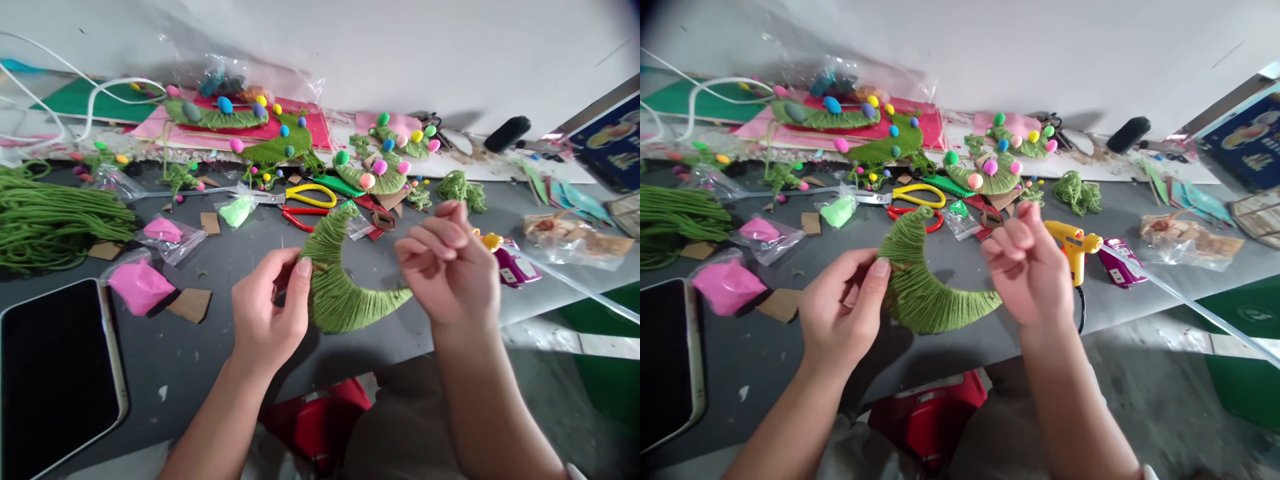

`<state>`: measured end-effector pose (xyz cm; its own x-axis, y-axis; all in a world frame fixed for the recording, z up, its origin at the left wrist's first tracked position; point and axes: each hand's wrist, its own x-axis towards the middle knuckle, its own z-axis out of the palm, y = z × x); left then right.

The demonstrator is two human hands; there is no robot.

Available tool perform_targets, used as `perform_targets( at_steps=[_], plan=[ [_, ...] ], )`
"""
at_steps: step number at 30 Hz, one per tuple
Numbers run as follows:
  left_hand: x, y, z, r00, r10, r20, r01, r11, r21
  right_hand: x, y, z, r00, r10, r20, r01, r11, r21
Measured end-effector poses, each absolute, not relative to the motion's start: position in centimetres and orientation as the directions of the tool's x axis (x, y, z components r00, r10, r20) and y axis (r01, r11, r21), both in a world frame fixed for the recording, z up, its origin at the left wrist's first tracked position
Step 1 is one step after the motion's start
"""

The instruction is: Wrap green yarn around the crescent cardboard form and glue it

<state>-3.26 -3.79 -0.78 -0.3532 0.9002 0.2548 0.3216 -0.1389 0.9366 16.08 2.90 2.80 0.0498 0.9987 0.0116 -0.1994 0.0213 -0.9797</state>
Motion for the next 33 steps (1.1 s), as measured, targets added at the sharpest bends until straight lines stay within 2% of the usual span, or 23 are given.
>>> perform_targets(
  at_steps=[2,5,7,10,12,15,20,26,33],
  plan=[
    [-3.3,-3.7,-0.9,-0.363,0.895,0.258,0.309,-0.145,0.940,17.5,2.9,3.0,0.115,0.993,0.029,-0.155,0.047,-0.987],
    [-3.3,-3.6,-0.9,-0.375,0.895,0.240,0.286,-0.135,0.949,18.3,2.5,2.6,0.013,1.000,0.024,-0.100,0.025,-0.995],
    [-3.3,-3.6,-0.9,-0.363,0.904,0.228,0.257,-0.138,0.956,17.8,1.8,2.2,-0.081,0.996,0.019,0.051,0.023,-0.998],
    [-3.2,-3.7,-0.9,-0.350,0.909,0.227,0.248,-0.144,0.958,16.1,0.8,1.6,-0.184,0.981,0.054,0.335,0.114,-0.935],
    [-3.1,-3.8,-0.9,-0.365,0.900,0.238,0.282,-0.137,0.950,14.9,0.3,1.4,-0.271,0.960,0.073,0.404,0.182,-0.896],
    [-3.0,-3.9,-0.8,-0.369,0.897,0.243,0.332,-0.117,0.936,13.5,-0.3,1.4,-0.329,0.940,0.085,0.429,0.229,-0.874],
    [-3.0,-3.9,-0.7,-0.348,0.908,0.233,0.338,-0.111,0.935,12.0,-0.9,1.8,-0.271,0.954,0.124,0.488,0.247,-0.837],
    [-3.0,-4.1,-0.8,-0.355,0.897,0.264,0.382,-0.119,0.916,11.2,-1.1,1.8,-0.224,0.965,0.139,0.482,0.234,-0.844],
    [-2.9,-4.1,-0.9,-0.366,0.894,0.258,0.328,-0.136,0.935,11.5,-1.0,1.8,-0.219,0.966,0.139,0.476,0.230,-0.849]
  ],
)
